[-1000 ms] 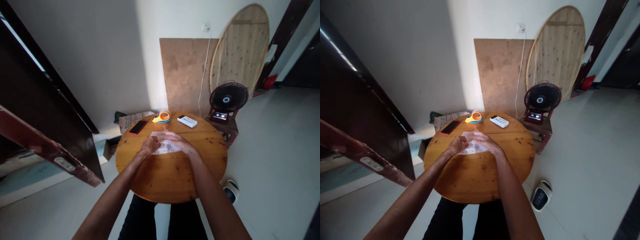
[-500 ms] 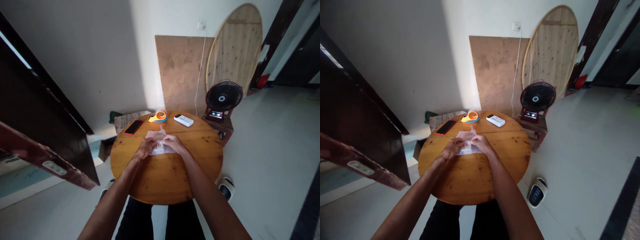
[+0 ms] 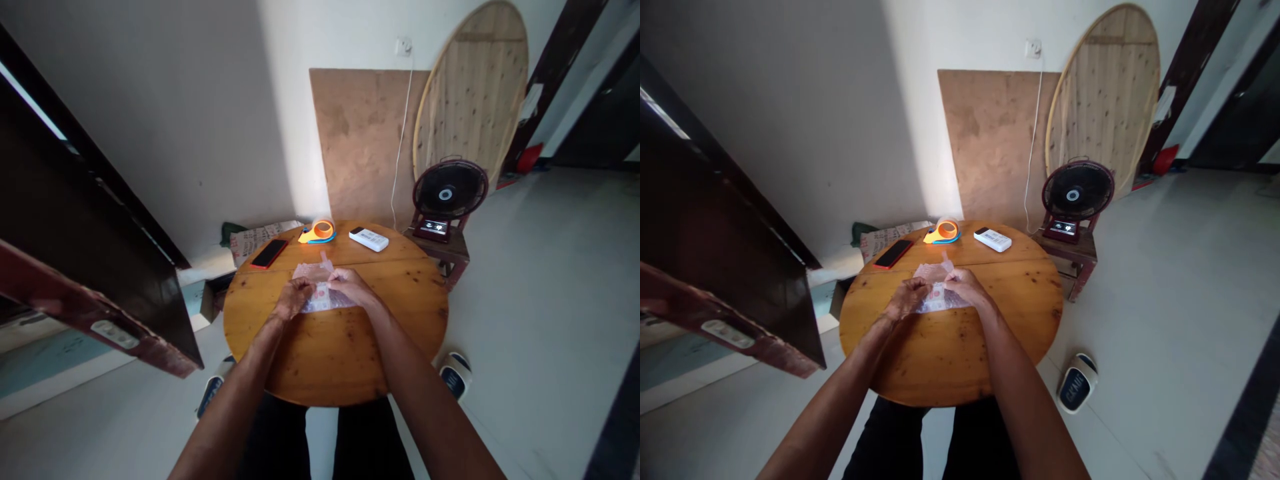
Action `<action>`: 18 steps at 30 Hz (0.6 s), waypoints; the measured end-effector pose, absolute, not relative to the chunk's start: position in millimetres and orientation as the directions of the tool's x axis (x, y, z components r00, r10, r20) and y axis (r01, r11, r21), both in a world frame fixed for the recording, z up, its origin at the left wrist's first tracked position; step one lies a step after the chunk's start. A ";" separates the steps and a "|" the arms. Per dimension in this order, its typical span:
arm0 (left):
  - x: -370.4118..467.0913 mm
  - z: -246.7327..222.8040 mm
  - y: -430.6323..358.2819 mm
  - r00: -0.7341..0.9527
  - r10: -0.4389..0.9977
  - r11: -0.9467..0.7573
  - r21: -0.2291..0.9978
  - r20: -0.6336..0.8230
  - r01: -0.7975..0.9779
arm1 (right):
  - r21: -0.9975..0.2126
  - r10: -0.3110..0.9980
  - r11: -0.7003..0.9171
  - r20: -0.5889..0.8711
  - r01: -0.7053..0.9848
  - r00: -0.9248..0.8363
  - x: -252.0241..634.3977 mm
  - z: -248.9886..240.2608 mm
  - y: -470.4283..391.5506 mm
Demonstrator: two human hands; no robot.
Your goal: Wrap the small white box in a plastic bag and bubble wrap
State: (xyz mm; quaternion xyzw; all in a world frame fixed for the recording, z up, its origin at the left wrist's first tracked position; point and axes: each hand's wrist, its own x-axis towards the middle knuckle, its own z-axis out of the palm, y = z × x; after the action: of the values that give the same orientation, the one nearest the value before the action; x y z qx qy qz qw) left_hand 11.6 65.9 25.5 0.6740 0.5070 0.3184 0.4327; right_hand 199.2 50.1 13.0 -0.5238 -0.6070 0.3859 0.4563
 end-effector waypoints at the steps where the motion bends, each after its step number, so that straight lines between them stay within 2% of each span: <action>1: 11.4 25.6 65.9 0.287 0.958 -0.105 0.911 -0.014 0.399 | -0.947 0.988 0.153 0.150 0.283 -0.031 199.0 12.7 50.2; 7: 12.6 26.5 65.7 0.281 0.959 -0.077 0.931 -0.028 0.356 | -0.946 0.984 0.175 0.175 0.272 -0.025 198.2 7.8 52.9; 15: 14.9 24.8 61.7 0.235 0.972 -0.105 0.935 0.024 0.338 | -0.925 0.957 0.285 0.287 0.251 -0.029 193.8 9.0 56.3; 18: 15.2 24.7 61.9 0.233 0.972 -0.106 0.935 0.026 0.337 | -0.911 0.947 0.321 0.310 0.259 -0.084 192.8 10.2 55.3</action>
State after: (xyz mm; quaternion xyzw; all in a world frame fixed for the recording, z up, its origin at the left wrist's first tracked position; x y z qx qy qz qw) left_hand 15.2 61.9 24.7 0.6502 0.5035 0.3607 0.4401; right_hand 192.8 55.3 10.2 -0.4656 -0.6476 0.3503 0.4911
